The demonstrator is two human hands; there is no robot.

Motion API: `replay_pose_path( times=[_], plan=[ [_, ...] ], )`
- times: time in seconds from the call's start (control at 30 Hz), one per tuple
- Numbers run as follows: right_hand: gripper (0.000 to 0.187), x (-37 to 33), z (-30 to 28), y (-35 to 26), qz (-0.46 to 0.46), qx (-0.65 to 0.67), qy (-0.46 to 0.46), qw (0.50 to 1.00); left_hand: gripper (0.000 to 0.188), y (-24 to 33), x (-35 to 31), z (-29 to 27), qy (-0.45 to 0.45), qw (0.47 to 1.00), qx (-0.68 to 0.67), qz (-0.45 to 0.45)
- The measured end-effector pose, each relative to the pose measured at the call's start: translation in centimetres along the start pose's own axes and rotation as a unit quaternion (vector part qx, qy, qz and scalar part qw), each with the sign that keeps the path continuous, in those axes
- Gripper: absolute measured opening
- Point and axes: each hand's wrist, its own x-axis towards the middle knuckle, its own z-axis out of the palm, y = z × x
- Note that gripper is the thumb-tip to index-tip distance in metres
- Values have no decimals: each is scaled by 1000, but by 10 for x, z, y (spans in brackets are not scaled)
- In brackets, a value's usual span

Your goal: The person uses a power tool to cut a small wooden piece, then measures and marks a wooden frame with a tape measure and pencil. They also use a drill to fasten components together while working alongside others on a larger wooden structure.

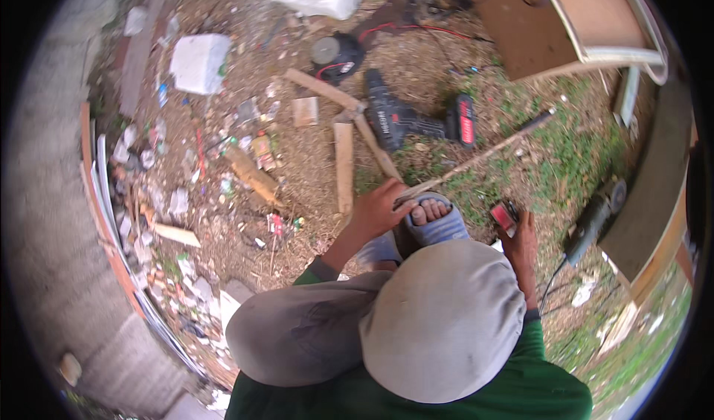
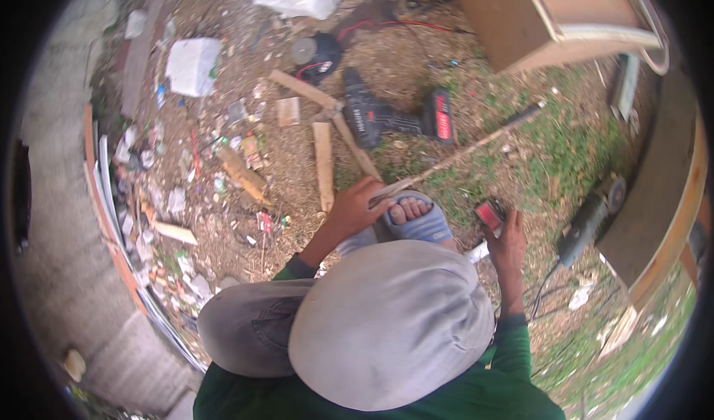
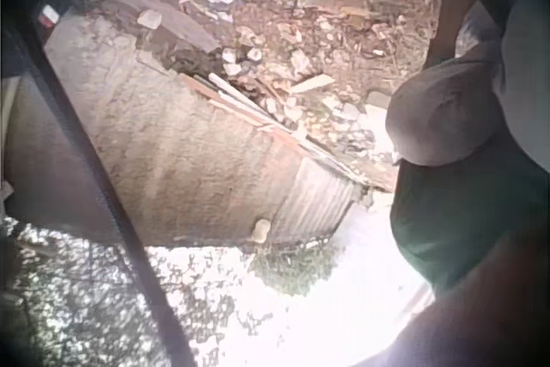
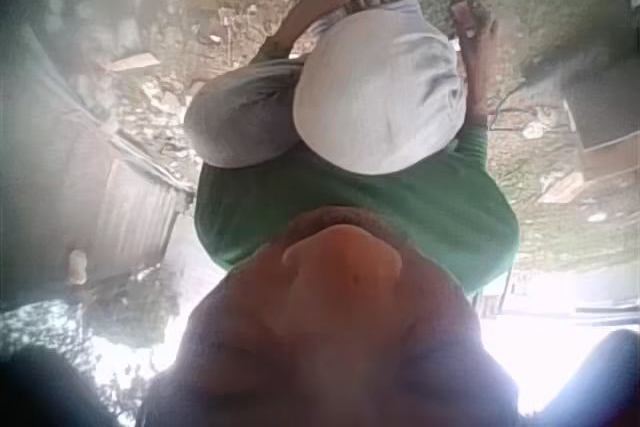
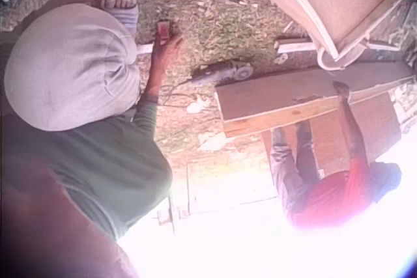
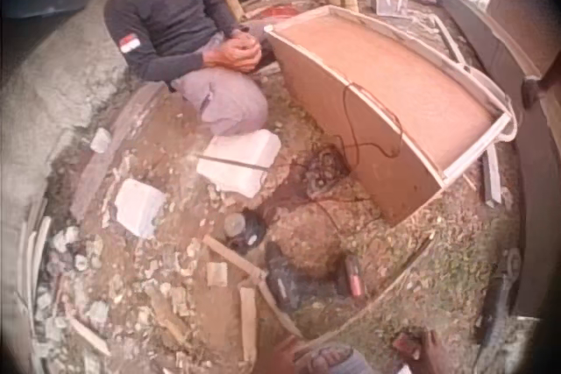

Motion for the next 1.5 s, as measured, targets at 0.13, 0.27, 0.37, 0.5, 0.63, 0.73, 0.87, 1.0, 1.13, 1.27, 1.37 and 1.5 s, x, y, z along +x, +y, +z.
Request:
replay_pose_path(
  times=[0.13,0.27,0.37,0.5,0.63,0.73,0.87,1.0,1.13,1.27,1.37,1.5],
  plan=[
    [65,19,-2,19,45,-58,-63,995,39,-3,4,5,3,1000,-16,6],
    [62,66,-17,16,11,-62,-46,997,30,-8,20,5,11,999,-50,-4],
    [60,113,-33,-8,-21,-49,-35,998,29,-16,27,13,64,994,-77,53],
    [57,177,-39,-66,-61,-26,-54,996,26,-34,23,40,81,992,-43,91],
    [54,211,-43,-114,-78,-18,-70,994,22,-46,24,57,116,991,-11,67],
    [52,219,-48,-134,-82,-14,-76,994,20,-28,43,57,138,989,5,57],
    [49,225,-60,-147,-78,-3,-78,994,17,-21,63,49,204,976,36,62],
    [46,228,-74,-149,-82,4,-79,993,19,-35,72,34,251,966,43,50],
    [43,228,-83,-146,-89,15,-83,992,24,-33,49,12,319,943,-88,48],
    [40,232,-95,-145,-103,36,-93,990,33,-28,23,-17,175,953,-246,-4],
    [38,222,-117,-133,-98,77,-98,987,36,-31,1,-19,216,926,-309,14],
    [35,169,-146,-99,-68,158,-79,982,33,-47,-21,-20,131,851,-508,-19]
  ],
)
